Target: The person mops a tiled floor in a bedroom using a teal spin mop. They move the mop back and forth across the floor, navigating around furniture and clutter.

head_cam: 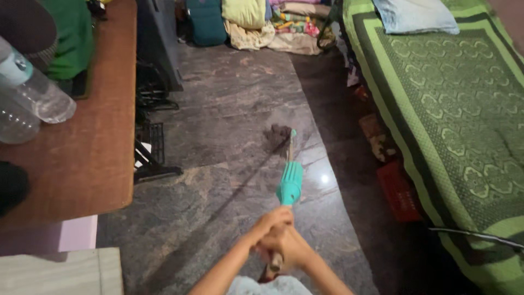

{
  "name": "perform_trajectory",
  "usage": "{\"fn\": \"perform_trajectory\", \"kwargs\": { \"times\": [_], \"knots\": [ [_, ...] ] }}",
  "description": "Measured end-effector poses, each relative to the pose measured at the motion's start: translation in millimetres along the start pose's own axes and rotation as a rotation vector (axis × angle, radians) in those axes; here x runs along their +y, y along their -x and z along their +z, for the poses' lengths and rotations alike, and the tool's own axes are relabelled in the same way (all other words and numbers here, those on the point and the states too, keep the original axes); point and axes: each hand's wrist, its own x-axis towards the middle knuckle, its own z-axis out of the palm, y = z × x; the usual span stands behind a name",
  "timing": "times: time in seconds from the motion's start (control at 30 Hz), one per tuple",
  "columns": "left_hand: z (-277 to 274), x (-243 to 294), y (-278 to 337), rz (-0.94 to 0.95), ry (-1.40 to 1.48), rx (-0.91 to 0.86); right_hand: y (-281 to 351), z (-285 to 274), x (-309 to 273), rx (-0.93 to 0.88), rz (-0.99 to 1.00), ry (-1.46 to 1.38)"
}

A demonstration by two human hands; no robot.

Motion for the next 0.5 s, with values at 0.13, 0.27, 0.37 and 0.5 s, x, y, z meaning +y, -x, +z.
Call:
{"fn": "perform_trajectory", "kwargs": {
  "times": [0.13,0.27,0.37,0.5],
  "knots": [
    [-21.4,49.7,-21.6,-0.01,-0.065,0.028,-2.4,-8.8,-2.3,0.012,0.061,-0.019],
    [-54.0,137.0,-10.4,-0.11,0.075,0.101,-14.1,4.4,-42.2,0.062,0.1,-0.023],
    [-79.5,194.6,14.6,-0.112,0.154,0.129,-35.8,26.2,-91.3,0.061,0.132,-0.012],
    [-107.8,276.2,49.8,-0.026,0.067,0.08,-70.0,29.7,-162.4,-0.033,0.092,-0.055]
  ]
}}
